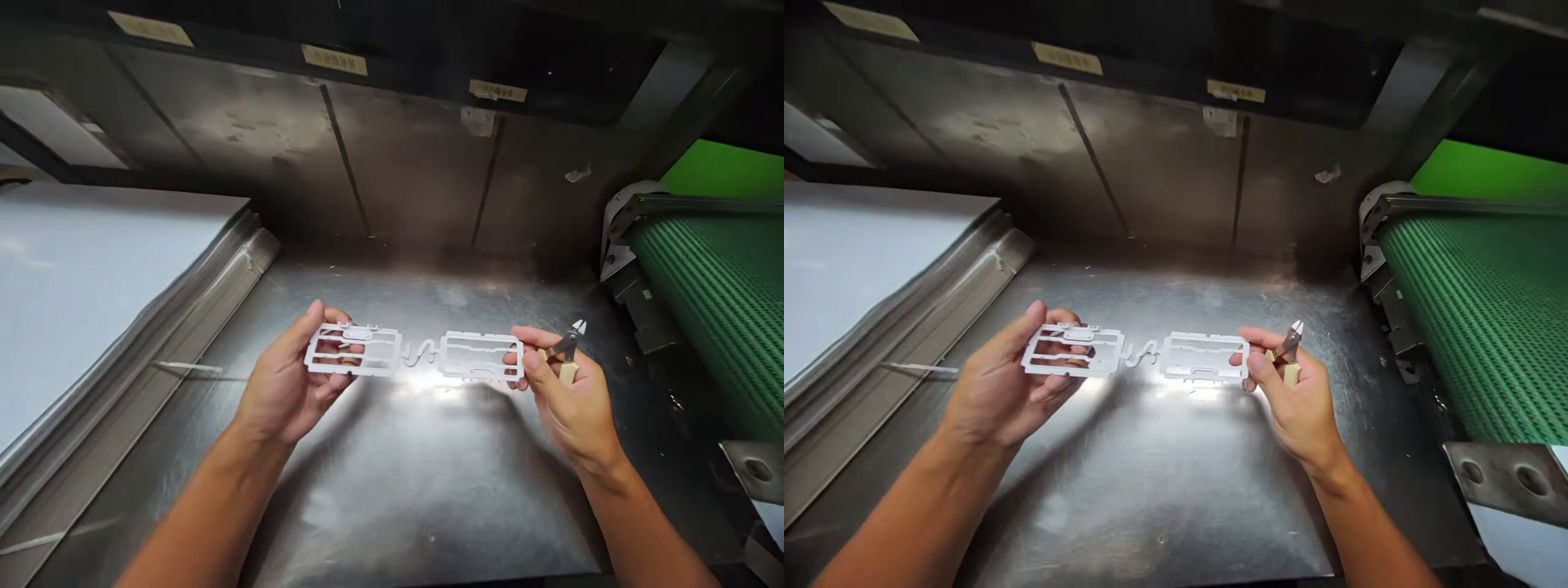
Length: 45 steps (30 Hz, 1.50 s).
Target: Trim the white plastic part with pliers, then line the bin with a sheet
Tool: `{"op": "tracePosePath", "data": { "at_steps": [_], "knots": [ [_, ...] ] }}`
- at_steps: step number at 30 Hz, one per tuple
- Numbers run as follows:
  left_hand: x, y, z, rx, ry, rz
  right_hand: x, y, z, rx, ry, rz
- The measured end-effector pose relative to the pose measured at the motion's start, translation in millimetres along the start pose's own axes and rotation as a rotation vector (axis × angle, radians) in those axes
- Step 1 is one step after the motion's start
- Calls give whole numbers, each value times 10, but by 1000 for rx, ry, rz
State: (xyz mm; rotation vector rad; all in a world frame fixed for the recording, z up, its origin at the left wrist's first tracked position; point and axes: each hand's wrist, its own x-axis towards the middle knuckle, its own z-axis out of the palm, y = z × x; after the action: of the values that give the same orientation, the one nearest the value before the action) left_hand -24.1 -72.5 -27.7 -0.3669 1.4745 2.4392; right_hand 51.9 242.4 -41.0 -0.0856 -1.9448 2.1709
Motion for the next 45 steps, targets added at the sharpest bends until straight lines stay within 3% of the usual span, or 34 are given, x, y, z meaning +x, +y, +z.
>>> {"op": "tracePosePath", "data": {
  "at_steps": [5,11,20,29,36,45],
  "knots": [
    [27,-98,-2,-172,-237,-112,36,84,-101,-70,46,37],
    [5,-170,102,-299,-323,-164,53,45,-89,-59,158,95],
    [51,-268,72,-366,-435,-152,98,88,-79,-51,204,189],
    [56,-274,52,-372,-452,-141,121,53,-54,-81,232,241],
    [45,-271,62,-425,-491,-147,126,80,-95,-15,169,234],
    [63,-238,55,-568,-413,-287,167,114,-143,58,114,354]
  ]
}}
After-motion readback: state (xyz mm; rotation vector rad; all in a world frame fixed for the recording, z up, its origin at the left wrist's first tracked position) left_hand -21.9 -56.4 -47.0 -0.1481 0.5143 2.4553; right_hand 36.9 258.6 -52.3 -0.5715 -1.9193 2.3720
